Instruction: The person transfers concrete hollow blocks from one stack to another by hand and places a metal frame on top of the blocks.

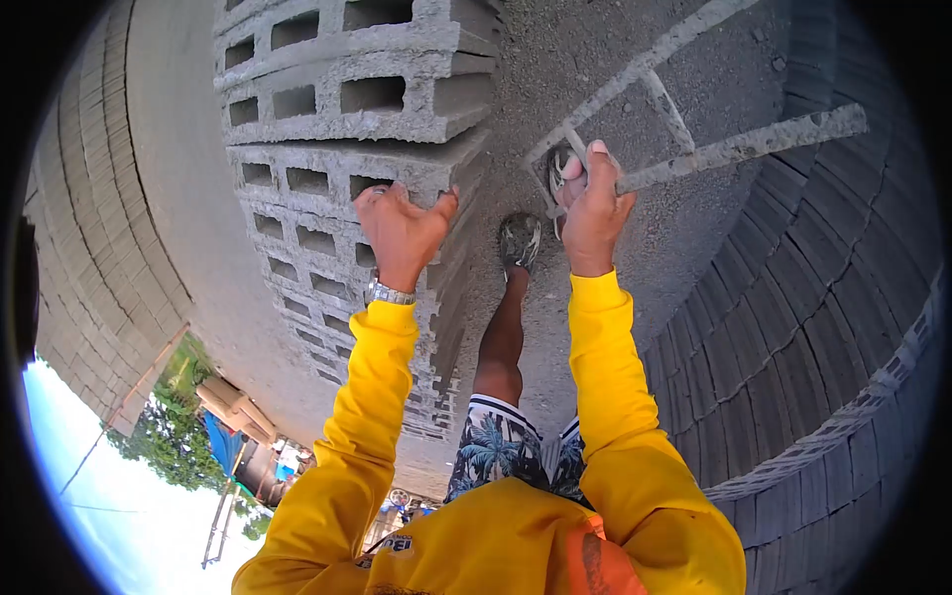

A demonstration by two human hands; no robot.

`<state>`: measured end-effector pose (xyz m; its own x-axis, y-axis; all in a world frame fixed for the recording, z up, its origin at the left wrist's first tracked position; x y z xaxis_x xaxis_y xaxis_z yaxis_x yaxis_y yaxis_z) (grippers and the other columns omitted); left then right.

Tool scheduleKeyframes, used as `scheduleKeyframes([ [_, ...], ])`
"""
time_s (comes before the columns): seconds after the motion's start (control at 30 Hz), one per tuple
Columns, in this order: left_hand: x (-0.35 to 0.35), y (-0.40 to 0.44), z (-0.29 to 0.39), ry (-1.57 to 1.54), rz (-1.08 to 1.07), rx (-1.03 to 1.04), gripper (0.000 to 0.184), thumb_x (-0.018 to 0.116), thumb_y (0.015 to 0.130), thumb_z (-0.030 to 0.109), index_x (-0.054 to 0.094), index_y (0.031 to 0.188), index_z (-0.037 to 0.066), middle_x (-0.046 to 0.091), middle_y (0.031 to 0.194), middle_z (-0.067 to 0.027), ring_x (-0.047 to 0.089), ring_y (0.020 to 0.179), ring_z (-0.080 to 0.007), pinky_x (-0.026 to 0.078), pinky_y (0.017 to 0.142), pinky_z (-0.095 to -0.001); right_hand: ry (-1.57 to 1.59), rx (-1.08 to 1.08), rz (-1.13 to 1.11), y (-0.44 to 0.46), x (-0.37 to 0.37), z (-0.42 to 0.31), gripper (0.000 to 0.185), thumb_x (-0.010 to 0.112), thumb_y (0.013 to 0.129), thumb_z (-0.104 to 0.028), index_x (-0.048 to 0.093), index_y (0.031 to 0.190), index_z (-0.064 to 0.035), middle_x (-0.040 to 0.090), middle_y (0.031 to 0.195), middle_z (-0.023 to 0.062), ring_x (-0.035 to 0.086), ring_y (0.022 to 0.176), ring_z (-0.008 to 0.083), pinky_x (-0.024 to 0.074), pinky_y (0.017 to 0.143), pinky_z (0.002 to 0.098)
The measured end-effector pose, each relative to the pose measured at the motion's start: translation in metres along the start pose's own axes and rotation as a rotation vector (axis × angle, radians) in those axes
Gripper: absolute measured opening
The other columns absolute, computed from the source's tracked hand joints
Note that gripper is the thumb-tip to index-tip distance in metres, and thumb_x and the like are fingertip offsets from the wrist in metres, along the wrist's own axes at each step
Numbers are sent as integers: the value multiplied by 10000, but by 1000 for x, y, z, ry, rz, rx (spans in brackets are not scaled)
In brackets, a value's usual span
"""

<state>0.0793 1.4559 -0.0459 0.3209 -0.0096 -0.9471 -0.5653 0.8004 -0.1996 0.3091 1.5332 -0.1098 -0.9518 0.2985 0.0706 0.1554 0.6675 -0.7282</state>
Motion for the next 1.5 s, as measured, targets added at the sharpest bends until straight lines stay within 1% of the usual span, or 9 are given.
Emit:
scheduleKeyframes([
  [0.3, -12, 4, -17, -530, -252, -372, 350, 871, 708, 208, 613, 715, -28, 656, 766, -102, 583, 702, -181, 459, 669, -302, 152, -57, 37, 39, 1, -18, 414, 530, 958, -362, 566, 679, -59, 390, 536, -60, 352, 486, 53, 302, 498, 241],
  [0.57, -10, 5, -16, -441, -256, -251, 307, 865, 712, 140, 640, 824, -36, 664, 827, -96, 588, 731, -178, 459, 716, -295, -74, -18, -46, 74, 54, 75, 423, 546, 938, -298, 580, 648, 7, 584, 617, 54, 549, 627, 171, 425, 641, 333],
  [0.7, -16, 1, -6, -357, -328, -360, 348, 879, 692, 169, 611, 765, -41, 605, 827, -131, 554, 764, -207, 452, 740, -319, -71, -16, -98, 83, 48, 68, 379, 591, 922, -365, 600, 700, -58, 506, 612, -19, 451, 541, 82, 349, 511, 263],
  [0.87, -10, 15, 18, 205, -430, 71, 393, 837, 722, 270, 651, 802, -66, 654, 851, -254, 624, 855, -391, 464, 867, -424, -148, 57, -34, 72, 11, 7, 398, 558, 946, -344, 568, 659, -68, 487, 584, -38, 434, 528, 79, 326, 514, 261],
  [1.0, -79, 27, 33, -202, -65, -119, 481, 767, 768, 388, 698, 978, -39, 645, 910, -287, 595, 1005, -422, 453, 886, -483, -186, 45, 44, 54, -8, -47, 370, 591, 931, -346, 574, 685, -71, 452, 584, -53, 379, 499, 51, 289, 480, 245],
  [1.03, -91, 32, 46, -19, 163, 30, 457, 803, 753, 370, 692, 939, -33, 685, 919, -180, 625, 927, -376, 438, 948, -420, -209, 10, 34, 48, -7, -58, 372, 591, 931, -349, 576, 688, -68, 446, 581, -53, 373, 494, 51, 289, 478, 246],
  [1.13, -75, 65, 73, 73, 261, 200, 493, 801, 731, 366, 692, 982, -44, 684, 959, -202, 627, 950, -367, 432, 954, -444, -238, -99, 0, 37, 11, -86, 380, 585, 932, -358, 581, 695, -61, 428, 573, -52, 354, 478, 52, 287, 474, 248],
  [1.3, -15, 102, 56, 58, -36, -68, 482, 774, 702, 417, 695, 787, -51, 667, 765, -243, 642, 856, -375, 394, 977, -453, -210, -167, -34, 23, 39, -93, 393, 570, 935, -369, 581, 703, -52, 416, 558, -47, 341, 460, 57, 282, 473, 245],
  [1.5, -3, 103, 46, -11, -61, -86, 432, 769, 701, 394, 700, 757, -28, 686, 781, -227, 648, 873, -358, 356, 998, -418, -141, -19, -3, 20, 40, -50, 379, 579, 937, -360, 584, 714, -54, 457, 563, -34, 355, 462, 51, 276, 469, 242],
])
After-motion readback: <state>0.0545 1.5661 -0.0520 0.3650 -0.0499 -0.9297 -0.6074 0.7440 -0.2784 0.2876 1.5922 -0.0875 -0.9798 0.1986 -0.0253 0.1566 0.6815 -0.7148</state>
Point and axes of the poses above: each hand's wrist, its own y-axis towards the middle knuckle, its own x-axis out of the palm, z = x × y, the point moved 7 cm from there along y, towards the middle knuckle
